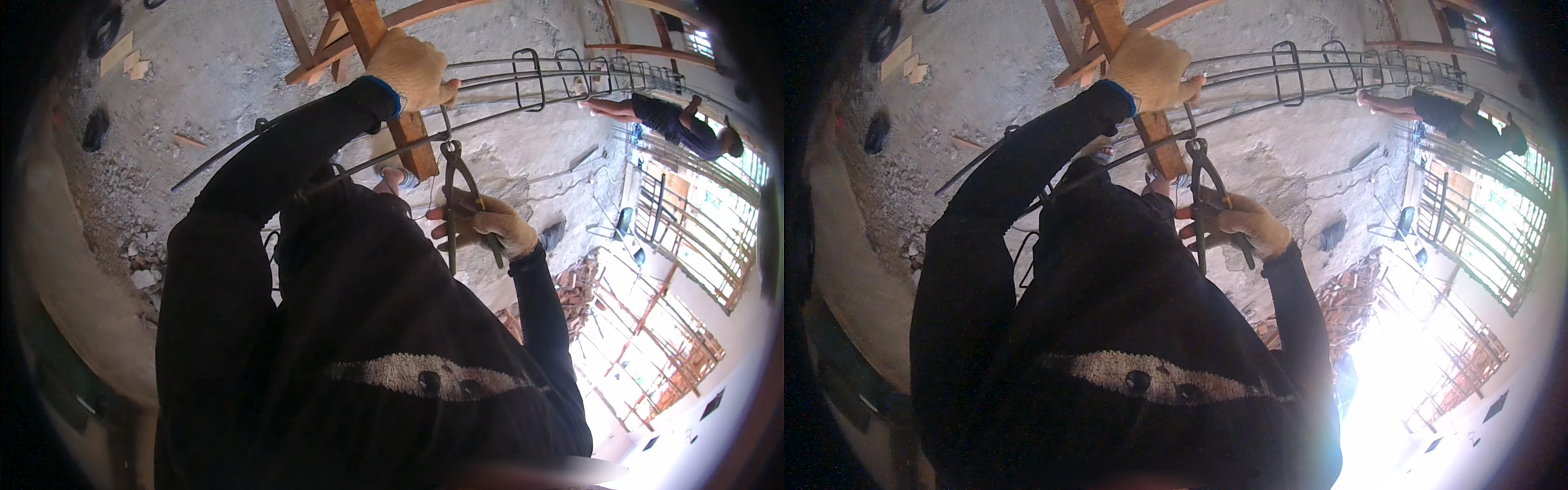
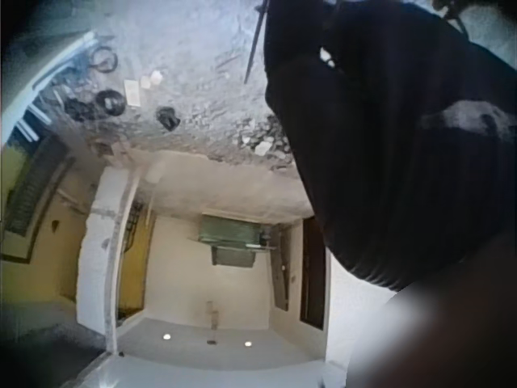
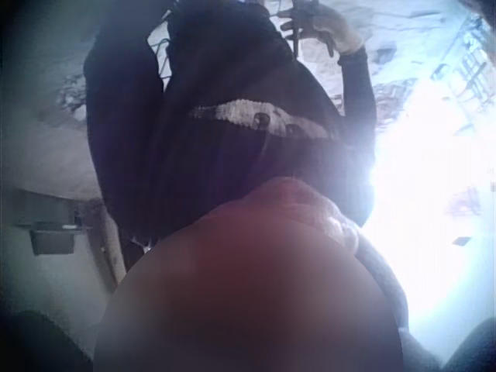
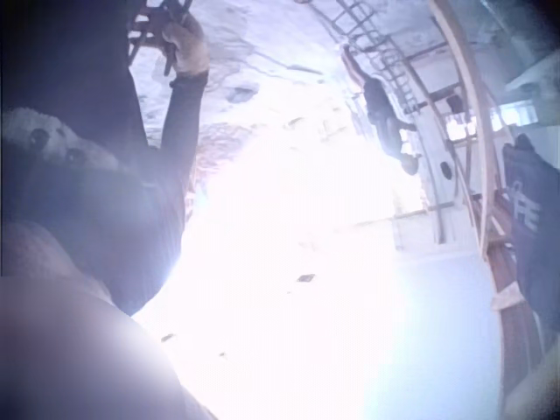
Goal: The person uses pliers to twist wire ties around intersecting steel bars, securing a rebar cage structure on a wooden support frame. They repeatedly bend and twist wire segments to fasten the bars together.
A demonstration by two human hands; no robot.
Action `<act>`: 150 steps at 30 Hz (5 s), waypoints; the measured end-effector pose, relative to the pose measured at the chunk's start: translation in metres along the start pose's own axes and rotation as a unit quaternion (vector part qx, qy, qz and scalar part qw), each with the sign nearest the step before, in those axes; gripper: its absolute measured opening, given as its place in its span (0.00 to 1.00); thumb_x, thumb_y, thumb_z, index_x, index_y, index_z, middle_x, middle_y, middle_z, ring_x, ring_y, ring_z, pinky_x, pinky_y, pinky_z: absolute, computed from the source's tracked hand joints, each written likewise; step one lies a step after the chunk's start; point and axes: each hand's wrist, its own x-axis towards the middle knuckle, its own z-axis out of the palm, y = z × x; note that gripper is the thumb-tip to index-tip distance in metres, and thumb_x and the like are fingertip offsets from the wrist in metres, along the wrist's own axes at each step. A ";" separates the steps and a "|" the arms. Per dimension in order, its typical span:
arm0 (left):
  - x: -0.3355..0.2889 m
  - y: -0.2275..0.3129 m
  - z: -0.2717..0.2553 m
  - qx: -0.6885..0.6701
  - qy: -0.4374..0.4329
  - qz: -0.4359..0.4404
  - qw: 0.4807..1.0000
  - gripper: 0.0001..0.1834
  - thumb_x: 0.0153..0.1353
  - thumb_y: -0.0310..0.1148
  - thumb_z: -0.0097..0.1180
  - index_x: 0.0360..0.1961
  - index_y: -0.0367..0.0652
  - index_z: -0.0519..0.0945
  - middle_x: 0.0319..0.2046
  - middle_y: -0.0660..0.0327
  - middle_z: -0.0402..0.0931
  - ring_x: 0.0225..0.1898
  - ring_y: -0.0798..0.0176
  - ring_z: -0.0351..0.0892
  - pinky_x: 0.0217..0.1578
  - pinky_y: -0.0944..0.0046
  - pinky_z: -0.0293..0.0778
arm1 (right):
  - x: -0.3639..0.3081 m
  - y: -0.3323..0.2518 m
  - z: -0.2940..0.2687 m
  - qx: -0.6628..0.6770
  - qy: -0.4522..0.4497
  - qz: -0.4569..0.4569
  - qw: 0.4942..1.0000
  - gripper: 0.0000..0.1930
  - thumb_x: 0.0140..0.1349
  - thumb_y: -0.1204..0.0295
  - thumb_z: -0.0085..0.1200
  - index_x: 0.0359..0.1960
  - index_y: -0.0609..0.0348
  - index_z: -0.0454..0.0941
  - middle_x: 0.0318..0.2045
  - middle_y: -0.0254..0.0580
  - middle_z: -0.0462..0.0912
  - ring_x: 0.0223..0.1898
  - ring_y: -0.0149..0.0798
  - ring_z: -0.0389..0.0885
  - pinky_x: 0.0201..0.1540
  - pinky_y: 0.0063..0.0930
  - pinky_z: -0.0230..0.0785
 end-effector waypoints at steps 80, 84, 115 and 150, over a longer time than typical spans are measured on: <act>0.000 0.007 -0.006 0.022 -0.053 -0.028 0.998 0.33 0.74 0.64 0.51 0.35 0.46 0.93 0.32 0.54 0.91 0.37 0.50 0.93 0.49 0.44 0.80 | -0.003 -0.015 0.008 -0.098 0.139 0.067 0.983 0.25 0.76 0.60 0.58 0.65 0.67 0.77 0.32 0.36 0.80 0.33 0.38 0.81 0.37 0.42 0.77; 0.000 0.004 -0.008 0.023 -0.045 -0.021 0.999 0.34 0.73 0.65 0.51 0.31 0.46 0.93 0.28 0.54 0.90 0.34 0.50 0.91 0.45 0.44 0.79 | 0.006 -0.017 0.019 -0.514 0.247 0.006 0.822 0.21 0.73 0.64 0.58 0.58 0.69 0.80 0.36 0.55 0.87 0.33 0.54 0.88 0.41 0.52 0.82; -0.002 0.005 -0.003 -0.009 -0.001 -0.016 1.000 0.33 0.72 0.64 0.54 0.31 0.44 0.92 0.27 0.54 0.89 0.32 0.49 0.90 0.49 0.45 0.77 | 0.029 0.105 0.008 0.422 -0.175 -0.188 0.869 0.26 0.78 0.63 0.63 0.70 0.58 0.69 0.40 0.34 0.80 0.28 0.34 0.76 0.45 0.47 0.81; 0.001 0.001 -0.016 -0.008 -0.064 0.002 0.998 0.38 0.62 0.73 0.61 0.38 0.44 0.94 0.35 0.52 0.92 0.42 0.48 0.93 0.51 0.47 0.80 | -0.003 0.042 0.044 -0.555 0.367 -0.048 0.745 0.22 0.65 0.62 0.66 0.50 0.68 0.78 0.43 0.61 0.88 0.42 0.58 0.91 0.45 0.50 0.81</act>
